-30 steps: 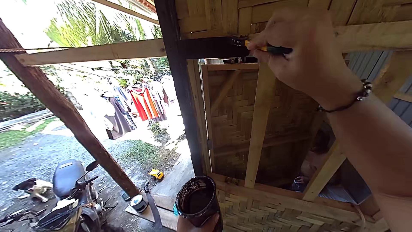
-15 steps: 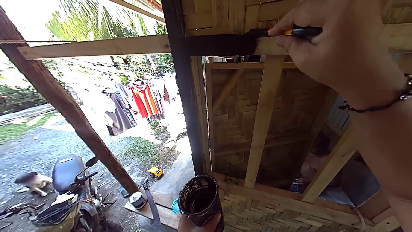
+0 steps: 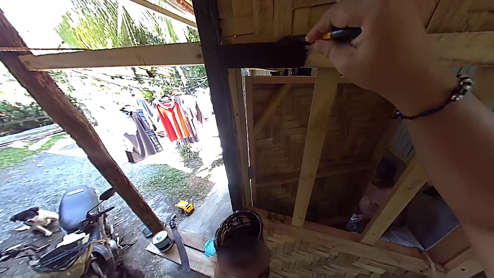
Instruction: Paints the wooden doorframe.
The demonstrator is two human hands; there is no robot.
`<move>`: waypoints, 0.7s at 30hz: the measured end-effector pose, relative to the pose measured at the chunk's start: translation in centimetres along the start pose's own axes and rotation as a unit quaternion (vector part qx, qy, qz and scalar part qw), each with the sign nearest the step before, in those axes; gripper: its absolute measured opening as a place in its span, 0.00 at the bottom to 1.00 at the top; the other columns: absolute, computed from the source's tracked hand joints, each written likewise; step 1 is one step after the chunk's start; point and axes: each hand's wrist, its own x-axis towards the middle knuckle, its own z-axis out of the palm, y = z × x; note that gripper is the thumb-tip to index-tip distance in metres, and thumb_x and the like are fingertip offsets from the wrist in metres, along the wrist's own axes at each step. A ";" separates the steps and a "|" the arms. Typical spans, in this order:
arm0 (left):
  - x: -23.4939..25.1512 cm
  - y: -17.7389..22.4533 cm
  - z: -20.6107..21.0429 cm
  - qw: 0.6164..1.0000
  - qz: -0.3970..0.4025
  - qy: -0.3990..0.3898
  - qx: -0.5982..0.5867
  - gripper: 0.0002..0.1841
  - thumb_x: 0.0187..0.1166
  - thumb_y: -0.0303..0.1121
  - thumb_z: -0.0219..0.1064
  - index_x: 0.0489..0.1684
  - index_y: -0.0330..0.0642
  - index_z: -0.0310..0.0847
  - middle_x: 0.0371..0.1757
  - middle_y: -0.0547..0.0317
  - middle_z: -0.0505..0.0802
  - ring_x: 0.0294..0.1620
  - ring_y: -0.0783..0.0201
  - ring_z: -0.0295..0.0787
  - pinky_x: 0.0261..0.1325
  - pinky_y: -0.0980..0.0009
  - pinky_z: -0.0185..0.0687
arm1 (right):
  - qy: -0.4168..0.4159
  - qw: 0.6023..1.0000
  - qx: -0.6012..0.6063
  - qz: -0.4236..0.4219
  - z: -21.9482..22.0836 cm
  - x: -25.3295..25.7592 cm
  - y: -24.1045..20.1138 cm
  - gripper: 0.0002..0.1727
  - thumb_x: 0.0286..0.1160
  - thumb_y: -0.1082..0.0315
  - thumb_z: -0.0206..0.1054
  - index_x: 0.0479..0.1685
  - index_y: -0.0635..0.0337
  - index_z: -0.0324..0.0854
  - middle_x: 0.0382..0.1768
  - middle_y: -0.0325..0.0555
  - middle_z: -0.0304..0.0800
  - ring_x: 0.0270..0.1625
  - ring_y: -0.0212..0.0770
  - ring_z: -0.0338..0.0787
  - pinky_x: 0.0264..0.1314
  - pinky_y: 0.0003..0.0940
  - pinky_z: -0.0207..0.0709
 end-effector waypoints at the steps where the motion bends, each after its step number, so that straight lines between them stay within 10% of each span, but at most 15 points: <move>1: 0.0 -0.1 -0.1 1.000 0.003 -0.003 -0.004 0.38 0.40 0.21 0.88 0.60 0.32 0.78 0.47 0.58 0.97 0.50 0.67 0.96 0.58 0.66 0.93 | -0.005 1.000 -0.012 0.012 -0.5 -0.2 0.1 0.14 0.87 0.63 0.60 0.55 0.56 0.91 0.49 0.51 0.93 0.47 0.44 0.90 0.52 0.46 0.81; 7: 0.2 -0.3 0.0 1.000 0.008 -0.006 -0.012 0.39 0.40 0.19 0.87 0.61 0.32 0.76 0.47 0.57 0.96 0.50 0.67 0.96 0.57 0.66 0.93 | 0.035 0.999 0.016 -0.026 -0.7 -0.9 -1.5 0.13 0.86 0.61 0.62 0.53 0.52 0.92 0.46 0.44 0.94 0.45 0.34 0.89 0.48 0.34 0.81; 13: 0.2 -0.4 -0.1 1.000 -0.002 -0.004 -0.004 0.39 0.40 0.22 0.88 0.61 0.32 0.77 0.47 0.56 0.96 0.50 0.66 0.96 0.57 0.65 0.94 | -0.007 0.999 -0.035 -0.025 -0.2 -1.6 -0.1 0.15 0.86 0.66 0.58 0.54 0.60 0.91 0.48 0.58 0.91 0.51 0.55 0.90 0.54 0.55 0.80; 21: 0.3 -0.4 -0.2 1.000 0.010 -0.011 -0.006 0.39 0.40 0.21 0.88 0.61 0.33 0.77 0.47 0.58 0.96 0.50 0.67 0.96 0.58 0.66 0.93 | 0.016 0.995 0.007 -0.098 1.5 -2.2 -1.9 0.12 0.82 0.69 0.63 0.50 0.59 0.92 0.43 0.54 0.91 0.46 0.49 0.90 0.49 0.46 0.82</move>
